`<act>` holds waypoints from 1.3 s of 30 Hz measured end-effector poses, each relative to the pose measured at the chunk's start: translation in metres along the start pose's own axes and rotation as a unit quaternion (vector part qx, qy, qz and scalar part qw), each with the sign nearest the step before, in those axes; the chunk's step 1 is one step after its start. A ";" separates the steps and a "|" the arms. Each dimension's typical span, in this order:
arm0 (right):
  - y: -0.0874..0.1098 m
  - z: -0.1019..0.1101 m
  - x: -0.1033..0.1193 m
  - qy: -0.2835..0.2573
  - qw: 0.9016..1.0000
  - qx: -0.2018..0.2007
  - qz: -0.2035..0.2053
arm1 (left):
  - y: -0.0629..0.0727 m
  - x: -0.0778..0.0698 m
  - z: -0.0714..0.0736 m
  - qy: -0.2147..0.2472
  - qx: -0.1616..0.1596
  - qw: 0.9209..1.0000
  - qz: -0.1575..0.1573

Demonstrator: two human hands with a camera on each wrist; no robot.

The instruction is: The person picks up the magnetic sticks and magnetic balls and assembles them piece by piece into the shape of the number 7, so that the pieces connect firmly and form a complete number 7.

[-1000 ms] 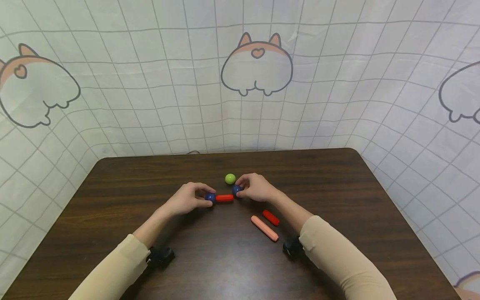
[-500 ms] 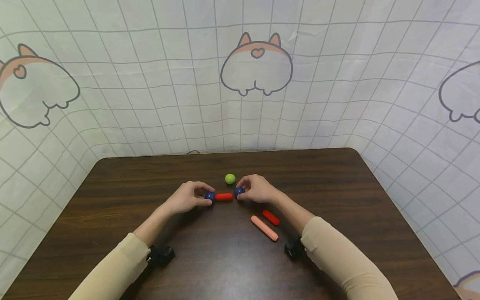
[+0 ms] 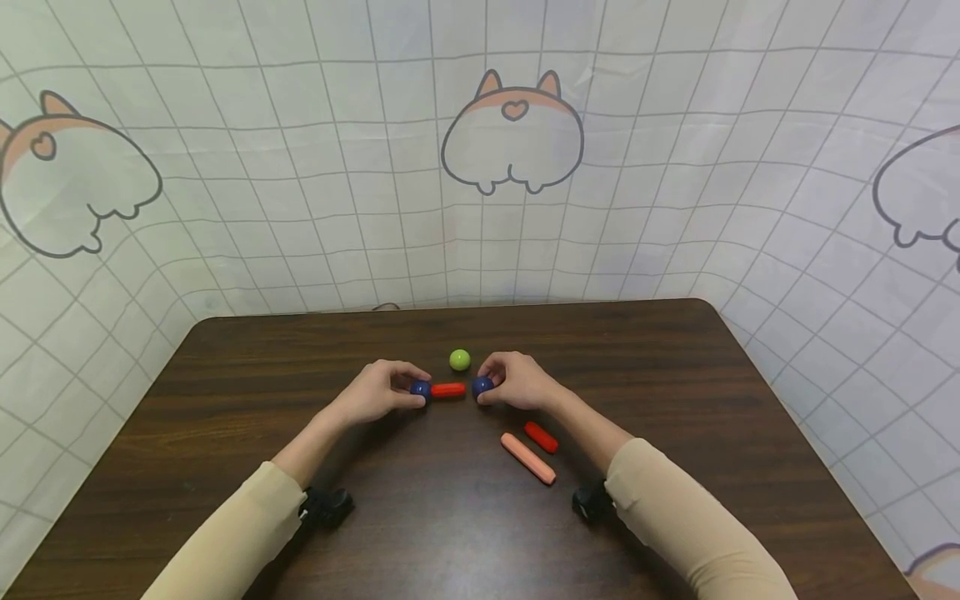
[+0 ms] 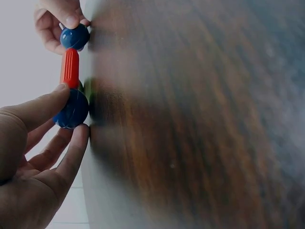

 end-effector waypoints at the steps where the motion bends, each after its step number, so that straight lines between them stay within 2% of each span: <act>1: 0.000 0.000 0.000 -0.002 1.000 -0.002 -0.001 | -0.001 0.000 0.000 0.000 0.000 1.000 0.000; 12: -0.001 -0.003 -0.002 -0.013 1.000 -0.021 -0.001 | -0.007 0.003 -0.003 -0.002 -0.007 1.000 -0.003; 39: -0.001 -0.002 -0.005 -0.021 0.999 -0.032 -0.008 | -0.012 0.002 -0.008 -0.001 -0.015 1.000 0.006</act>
Point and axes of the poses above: each hand's wrist, its own y-axis away from the middle knuckle, its own z-axis out of the back of the hand, x = y × z, the point moved 4 cm from there along -y, towards the middle knuckle, and after that the axes turned 10 degrees about -x, right-handed, at the moved point
